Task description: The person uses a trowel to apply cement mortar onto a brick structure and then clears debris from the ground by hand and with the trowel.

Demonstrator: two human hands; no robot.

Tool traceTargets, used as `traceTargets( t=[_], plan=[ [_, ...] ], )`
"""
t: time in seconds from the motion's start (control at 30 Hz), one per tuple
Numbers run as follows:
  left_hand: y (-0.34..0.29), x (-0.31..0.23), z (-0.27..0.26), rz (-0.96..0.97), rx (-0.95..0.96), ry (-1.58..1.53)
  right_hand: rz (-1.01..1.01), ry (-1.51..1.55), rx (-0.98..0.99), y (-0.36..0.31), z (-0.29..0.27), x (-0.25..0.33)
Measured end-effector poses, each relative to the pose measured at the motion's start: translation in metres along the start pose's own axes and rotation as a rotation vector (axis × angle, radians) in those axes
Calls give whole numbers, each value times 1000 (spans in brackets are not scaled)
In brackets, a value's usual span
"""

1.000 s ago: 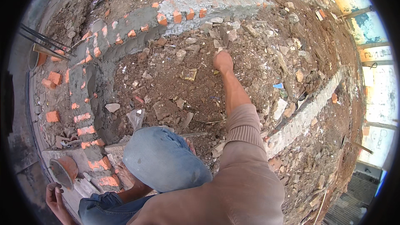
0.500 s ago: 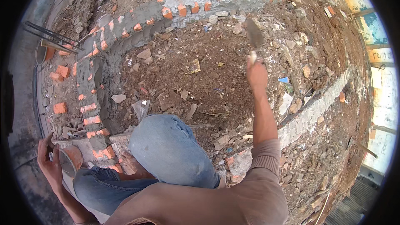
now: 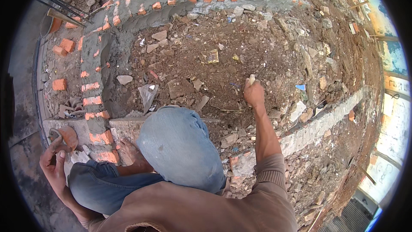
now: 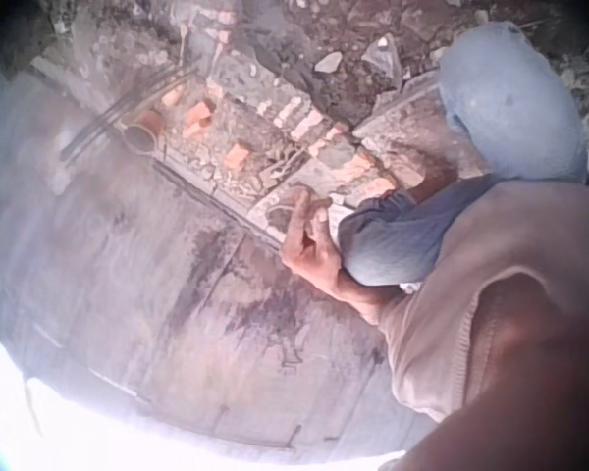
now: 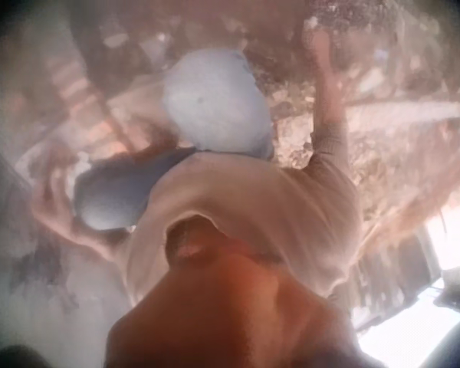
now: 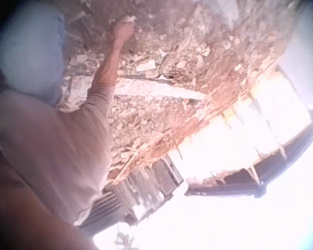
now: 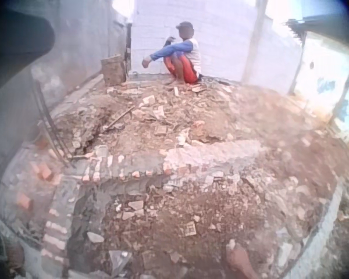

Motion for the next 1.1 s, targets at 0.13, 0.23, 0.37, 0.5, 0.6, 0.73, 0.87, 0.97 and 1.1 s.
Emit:
traceTargets(
  t=[0.13, 0.23, 0.37, 0.5, 0.6, 0.73, 0.87, 0.97, 1.1],
  plan=[
    [1, -12, 2, 6, -62, -20, -13, 43, 44, -23, 24, 66],
    [-1, -18, 7, 123, -13, 73, -39, 78, 112, -44, 50, 119],
    [3, -25, 7, 98, -38, 6, -10, 145, 435, -75, 103, 221],
    [-6, -29, 5, 100, -9, 82, -228, 88, 630, -101, 168, 303],
    [-17, -9, 7, 82, 9, 139, -271, -56, 739, -116, 161, 300],
    [-21, 12, 4, 11, -6, 146, -13, -23, 147, -93, 30, 161],
    [-10, -2, 8, 40, 20, 112, -212, -827, -217, -110, -89, -58],
    [-5, -2, 16, 36, 43, 127, -193, -712, 82, -147, -36, -104],
    [-17, 20, 9, -19, 51, 144, 218, -69, -30, -172, -9, -37]
  ],
)
Point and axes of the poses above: each hand's wrist, its own y-axis towards the middle knuckle, its own z-axis out of the palm, x = y × z, the point moved 10 cm from there along y, towards the middle knuckle, and after that the axes turned 10 degrees about -z, right-handed, at the moved point
